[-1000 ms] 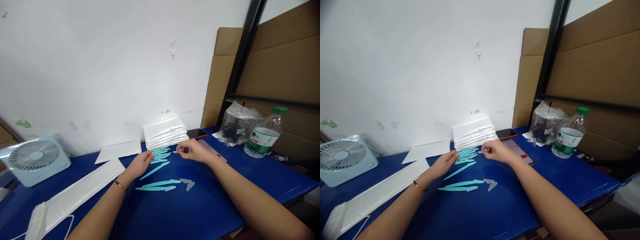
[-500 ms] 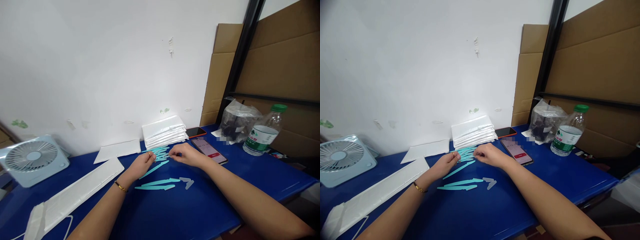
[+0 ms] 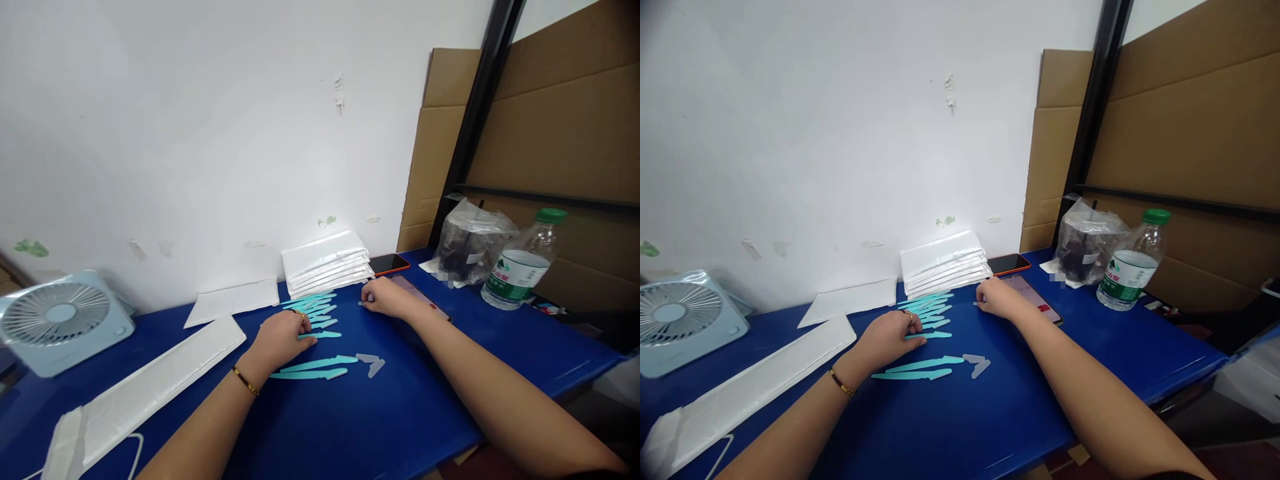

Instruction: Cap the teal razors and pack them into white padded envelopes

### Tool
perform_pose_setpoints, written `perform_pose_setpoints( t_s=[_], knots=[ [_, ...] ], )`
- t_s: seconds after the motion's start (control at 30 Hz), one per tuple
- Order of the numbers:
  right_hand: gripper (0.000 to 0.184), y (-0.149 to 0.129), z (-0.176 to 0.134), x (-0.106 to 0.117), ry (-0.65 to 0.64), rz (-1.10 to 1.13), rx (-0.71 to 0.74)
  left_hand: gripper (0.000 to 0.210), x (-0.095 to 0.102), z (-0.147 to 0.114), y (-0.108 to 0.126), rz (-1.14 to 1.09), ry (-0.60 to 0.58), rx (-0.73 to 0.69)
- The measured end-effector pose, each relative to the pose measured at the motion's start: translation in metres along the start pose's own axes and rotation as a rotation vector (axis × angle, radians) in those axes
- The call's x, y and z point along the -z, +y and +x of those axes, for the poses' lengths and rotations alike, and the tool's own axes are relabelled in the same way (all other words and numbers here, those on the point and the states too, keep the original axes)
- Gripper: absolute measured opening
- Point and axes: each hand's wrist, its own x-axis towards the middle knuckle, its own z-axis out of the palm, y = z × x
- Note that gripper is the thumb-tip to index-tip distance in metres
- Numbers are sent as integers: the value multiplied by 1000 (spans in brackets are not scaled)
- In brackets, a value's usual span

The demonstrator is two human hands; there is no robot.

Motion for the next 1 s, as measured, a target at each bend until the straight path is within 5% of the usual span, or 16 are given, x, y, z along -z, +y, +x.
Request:
perform_pose_setpoints(
  t_s=[0.47, 1.0],
  knots=[
    [22, -27, -4, -11, -212, 431, 280, 12, -6, 0, 5, -162, -40, 58],
    [16, -34, -4, -17, -135, 414, 275, 11, -4, 0, 4, -174, -38, 60]
  ],
)
